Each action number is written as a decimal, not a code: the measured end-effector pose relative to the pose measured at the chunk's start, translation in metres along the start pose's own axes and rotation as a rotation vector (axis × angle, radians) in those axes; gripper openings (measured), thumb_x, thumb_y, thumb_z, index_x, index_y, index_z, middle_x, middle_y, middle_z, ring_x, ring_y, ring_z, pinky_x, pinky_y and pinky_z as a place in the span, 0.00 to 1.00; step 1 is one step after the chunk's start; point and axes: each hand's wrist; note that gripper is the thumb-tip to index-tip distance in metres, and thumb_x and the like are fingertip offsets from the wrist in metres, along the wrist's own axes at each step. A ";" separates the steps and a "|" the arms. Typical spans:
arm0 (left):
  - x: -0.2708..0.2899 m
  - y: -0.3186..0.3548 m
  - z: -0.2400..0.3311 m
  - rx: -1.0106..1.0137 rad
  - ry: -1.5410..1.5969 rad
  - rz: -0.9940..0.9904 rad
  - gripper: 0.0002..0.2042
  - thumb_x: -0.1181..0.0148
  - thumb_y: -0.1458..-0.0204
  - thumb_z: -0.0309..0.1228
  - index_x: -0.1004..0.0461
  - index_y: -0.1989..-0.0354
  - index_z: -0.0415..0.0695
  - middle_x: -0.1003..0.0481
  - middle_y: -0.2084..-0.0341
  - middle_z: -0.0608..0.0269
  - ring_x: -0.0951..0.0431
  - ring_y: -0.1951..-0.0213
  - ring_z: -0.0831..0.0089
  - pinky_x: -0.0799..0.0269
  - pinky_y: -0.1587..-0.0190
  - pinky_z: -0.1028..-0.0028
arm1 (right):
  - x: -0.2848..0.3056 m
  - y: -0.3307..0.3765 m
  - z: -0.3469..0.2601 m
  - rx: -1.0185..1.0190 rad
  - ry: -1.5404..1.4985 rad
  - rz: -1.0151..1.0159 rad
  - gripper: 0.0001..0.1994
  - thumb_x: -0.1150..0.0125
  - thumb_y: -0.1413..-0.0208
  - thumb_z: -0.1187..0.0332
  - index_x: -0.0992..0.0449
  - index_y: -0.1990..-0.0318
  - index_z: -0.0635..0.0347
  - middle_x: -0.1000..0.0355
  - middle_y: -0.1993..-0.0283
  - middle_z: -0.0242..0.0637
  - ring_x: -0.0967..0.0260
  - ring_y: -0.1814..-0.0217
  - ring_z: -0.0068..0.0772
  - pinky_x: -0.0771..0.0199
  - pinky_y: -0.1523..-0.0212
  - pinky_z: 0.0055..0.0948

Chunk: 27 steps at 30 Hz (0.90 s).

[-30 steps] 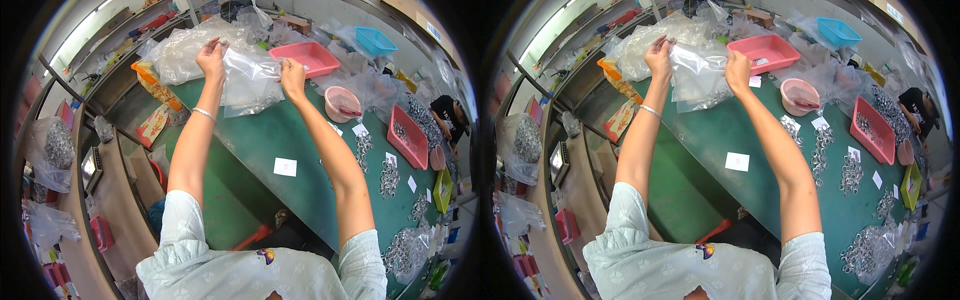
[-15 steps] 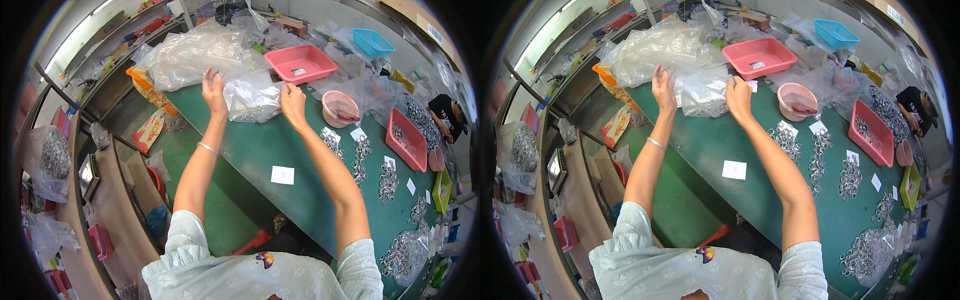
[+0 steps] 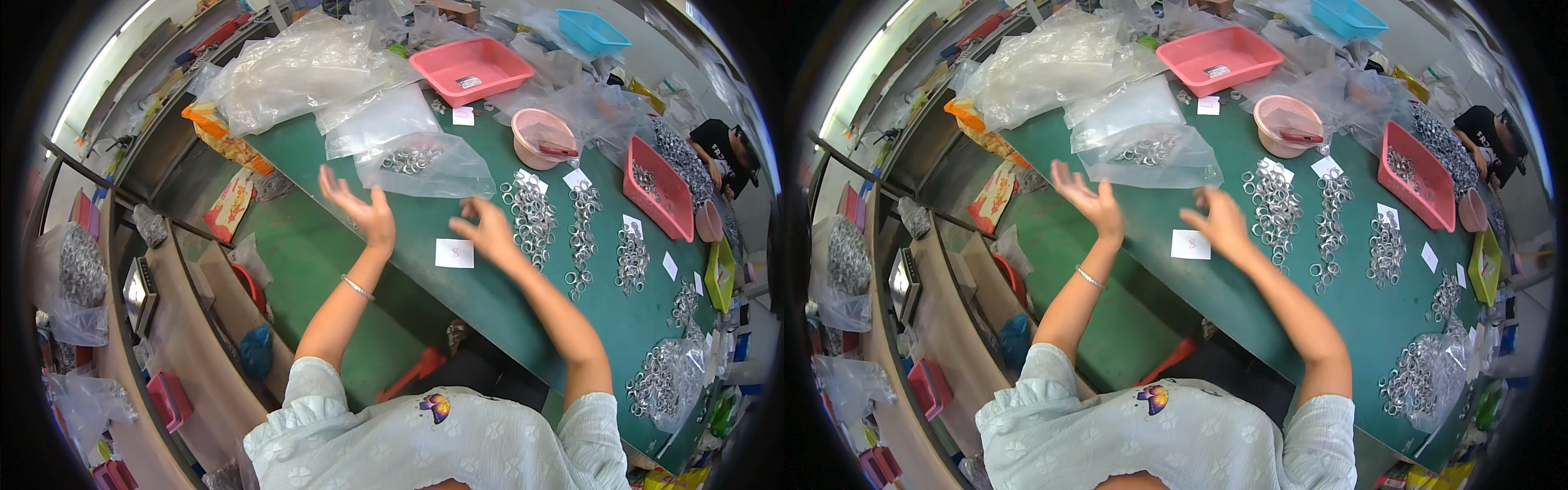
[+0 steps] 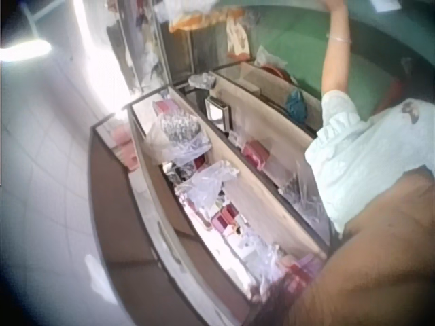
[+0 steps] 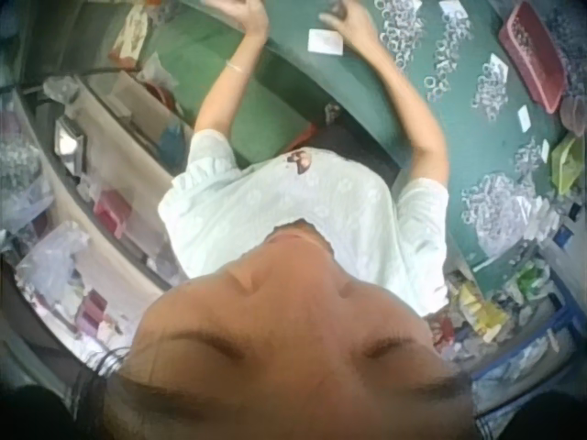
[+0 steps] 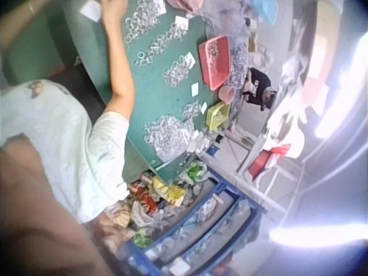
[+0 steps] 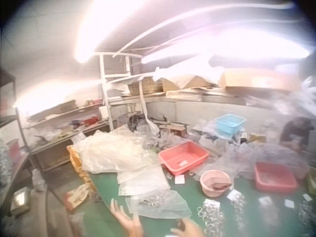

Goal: The person uses a metal file to smooth the edges of small metal rings on a green workbench. After filing, the person picks up clear plastic bags and places the rings inside them, arranging the filled bags on the table.

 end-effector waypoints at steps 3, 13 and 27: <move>0.012 -0.004 0.016 -0.719 -0.227 -0.195 0.30 0.48 0.64 0.22 0.38 0.45 0.47 0.53 0.39 0.50 0.54 0.36 0.52 0.66 0.37 0.47 | -0.023 0.054 -0.006 0.190 0.324 -0.094 0.22 0.37 0.55 0.63 0.32 0.54 0.65 0.36 0.51 0.46 0.43 0.44 0.48 0.41 0.46 0.43; 0.052 -0.040 -0.003 -0.462 -0.550 -0.454 0.14 0.48 0.65 0.14 0.26 0.68 0.43 0.33 0.69 0.60 0.31 0.60 0.63 0.53 0.39 0.51 | -0.064 0.034 0.008 0.250 0.484 0.057 0.22 0.44 0.48 0.63 0.35 0.49 0.68 0.41 0.42 0.46 0.51 0.35 0.48 0.51 0.38 0.50; 0.036 0.020 0.064 -0.369 -0.563 -0.411 0.23 0.56 0.68 0.14 0.26 0.59 0.44 0.34 0.55 0.54 0.40 0.43 0.53 0.62 0.39 0.44 | 0.049 0.156 0.002 0.024 0.465 0.100 0.21 0.40 0.53 0.68 0.32 0.50 0.65 0.44 0.42 0.49 0.53 0.34 0.52 0.51 0.37 0.47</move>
Point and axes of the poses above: each hand's wrist, its own y-axis away from the middle knuckle, its own x-axis out of the back of the hand, z = x × y
